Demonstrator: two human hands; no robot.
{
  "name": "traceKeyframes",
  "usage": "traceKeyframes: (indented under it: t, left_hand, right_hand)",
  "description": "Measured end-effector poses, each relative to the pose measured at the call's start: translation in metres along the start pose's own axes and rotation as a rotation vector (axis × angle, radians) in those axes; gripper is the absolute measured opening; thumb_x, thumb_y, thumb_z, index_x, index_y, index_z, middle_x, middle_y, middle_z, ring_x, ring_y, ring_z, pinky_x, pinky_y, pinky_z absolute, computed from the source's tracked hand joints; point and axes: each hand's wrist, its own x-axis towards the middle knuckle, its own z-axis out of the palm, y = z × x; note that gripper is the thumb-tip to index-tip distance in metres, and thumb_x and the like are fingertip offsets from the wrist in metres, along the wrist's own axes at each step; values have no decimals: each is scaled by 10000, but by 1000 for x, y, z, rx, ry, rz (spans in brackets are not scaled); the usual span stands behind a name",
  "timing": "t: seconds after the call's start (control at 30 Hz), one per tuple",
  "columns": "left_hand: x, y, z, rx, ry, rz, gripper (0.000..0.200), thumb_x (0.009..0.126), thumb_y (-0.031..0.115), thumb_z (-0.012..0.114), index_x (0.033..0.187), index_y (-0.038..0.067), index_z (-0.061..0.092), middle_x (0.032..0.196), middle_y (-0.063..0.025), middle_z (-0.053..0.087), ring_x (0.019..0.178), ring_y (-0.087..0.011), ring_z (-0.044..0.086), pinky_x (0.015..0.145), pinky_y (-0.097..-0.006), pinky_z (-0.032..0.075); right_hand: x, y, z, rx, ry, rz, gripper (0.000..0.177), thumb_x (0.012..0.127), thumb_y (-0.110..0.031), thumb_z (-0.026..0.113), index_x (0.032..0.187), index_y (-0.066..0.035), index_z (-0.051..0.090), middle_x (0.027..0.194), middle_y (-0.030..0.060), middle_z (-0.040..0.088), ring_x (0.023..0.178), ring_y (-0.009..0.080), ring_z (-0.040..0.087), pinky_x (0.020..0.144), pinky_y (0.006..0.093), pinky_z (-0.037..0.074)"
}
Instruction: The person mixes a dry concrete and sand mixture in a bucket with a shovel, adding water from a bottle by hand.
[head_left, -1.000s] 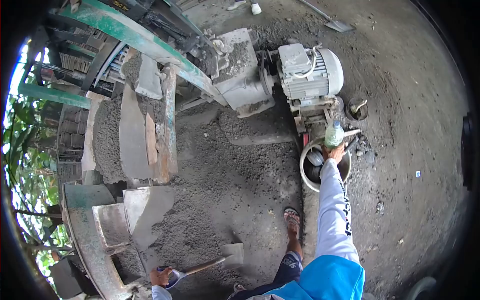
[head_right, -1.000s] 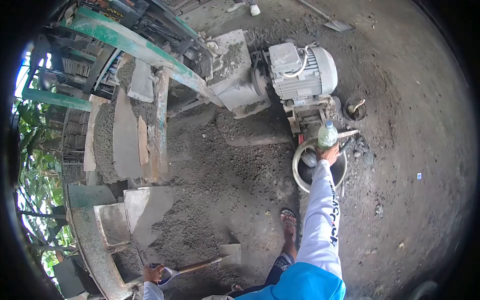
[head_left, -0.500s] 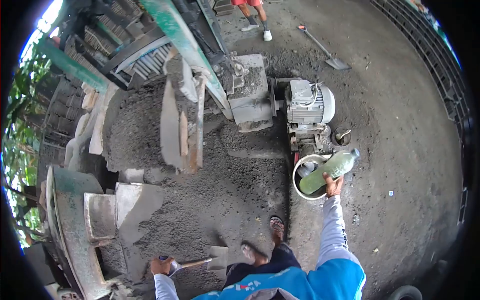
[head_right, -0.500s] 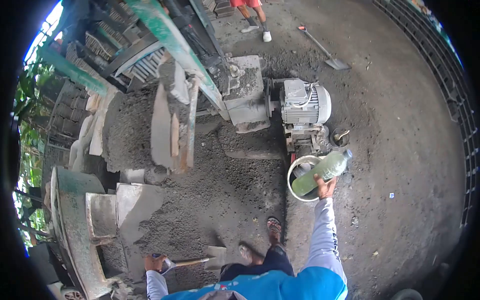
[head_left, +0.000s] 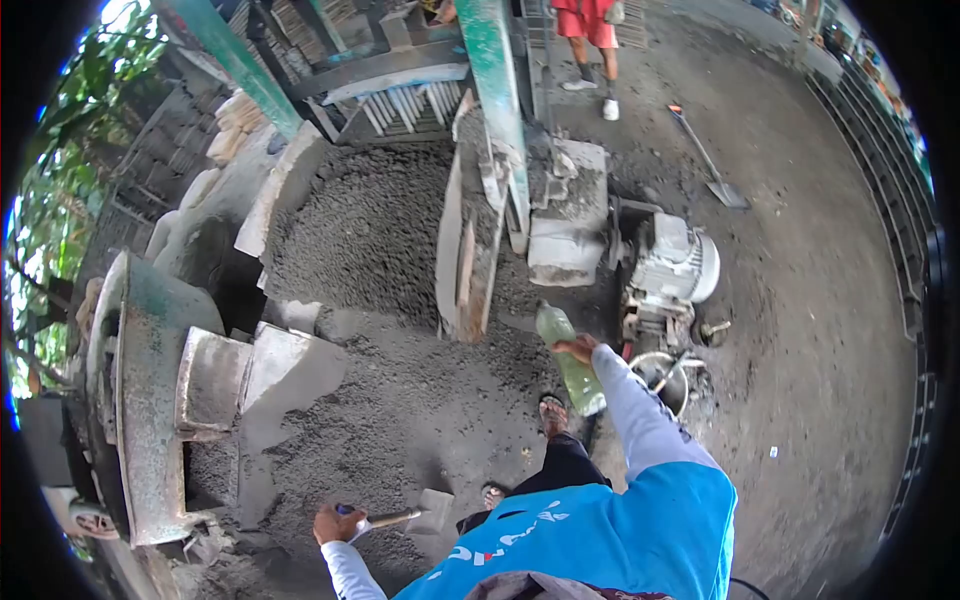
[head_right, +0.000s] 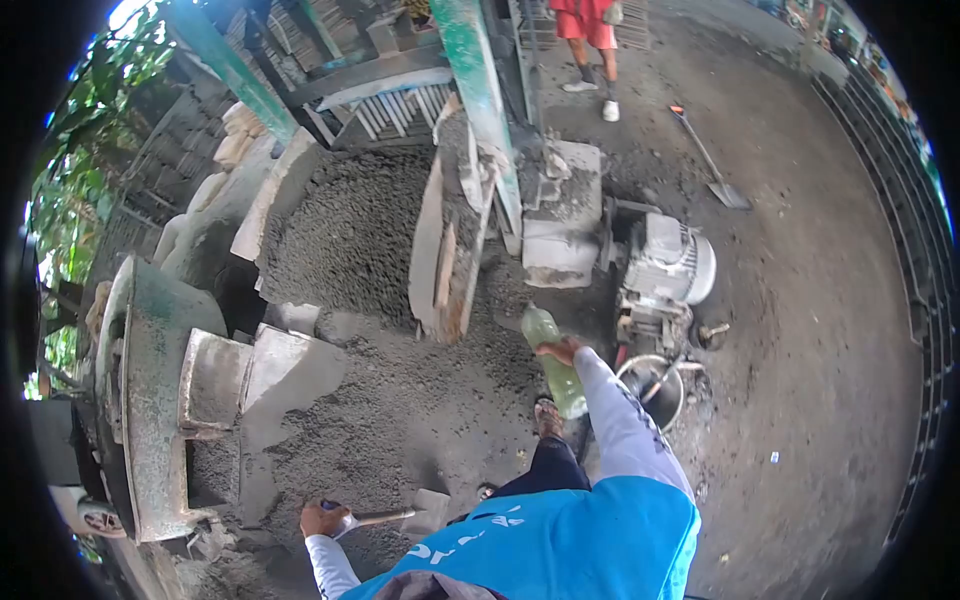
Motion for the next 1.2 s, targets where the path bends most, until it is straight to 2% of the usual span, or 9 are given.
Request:
traceKeyframes:
  t: [0.13,0.3,0.37,0.53,0.67,0.77,0.83,1.0,1.2]
  left_hand:
    - [-9,36,7,2,80,-70,503,577,445,828,849,37,719,853,-180,705,811,-328,691,732,-410,532]
    - [-10,71,28,-7,152,-164,495,557,456,825,796,43,695,825,-162,703,801,-351,684,728,-425,536]
    - [-17,95,19,-27,150,-213,487,564,450,811,796,40,687,820,-163,700,807,-359,680,744,-430,535]
    - [-26,97,11,-29,147,-273,506,564,457,806,810,31,687,834,-180,697,826,-361,677,751,-428,533]
    - [-17,59,20,-82,122,-292,531,560,470,802,803,13,682,847,-198,693,832,-369,675,752,-429,531]
    - [-6,21,23,-75,164,-267,525,566,464,804,801,11,683,865,-205,691,842,-370,674,759,-429,531]
    - [6,-8,19,-104,139,-247,543,582,452,807,845,-8,689,896,-217,690,871,-382,669,775,-437,527]
    - [91,-127,49,-168,171,23,660,597,442,807,918,-116,660,927,-317,658,901,-430,652,791,-466,504]
    - [100,-141,24,-194,37,48,615,613,382,801,854,-157,628,827,-274,674,769,-315,662,717,-415,491]
  right_hand:
    - [45,-162,-25,-193,-10,-149,885,579,-527,788,1204,63,579,1198,210,620,1080,302,616,922,391,482]
    - [160,-262,-33,-238,55,-326,691,641,-453,792,1119,25,648,1152,210,647,1070,326,632,905,391,507]
    - [205,-274,-23,-341,328,-464,581,651,-399,771,1018,40,674,971,217,691,919,332,679,775,394,547]
    - [165,-270,-36,-427,135,-365,650,630,-433,773,1065,36,657,1036,248,668,976,350,660,834,420,530]
    - [143,-163,5,-108,225,-387,894,570,-547,800,1218,27,581,1150,224,642,1099,333,608,981,399,452]
    - [134,-50,39,203,144,-520,741,654,-253,834,1258,28,511,1197,180,623,1068,252,612,920,367,473]
    - [64,-8,44,368,248,-400,797,645,-287,843,1273,44,480,1171,185,634,1062,262,617,922,374,472]
    - [-48,119,34,122,532,-370,1200,562,-409,884,1429,86,219,1361,274,468,1275,358,460,1056,373,384]
    - [-166,218,7,341,818,-192,843,559,-195,886,1252,5,452,1131,145,647,1077,287,608,944,367,457]
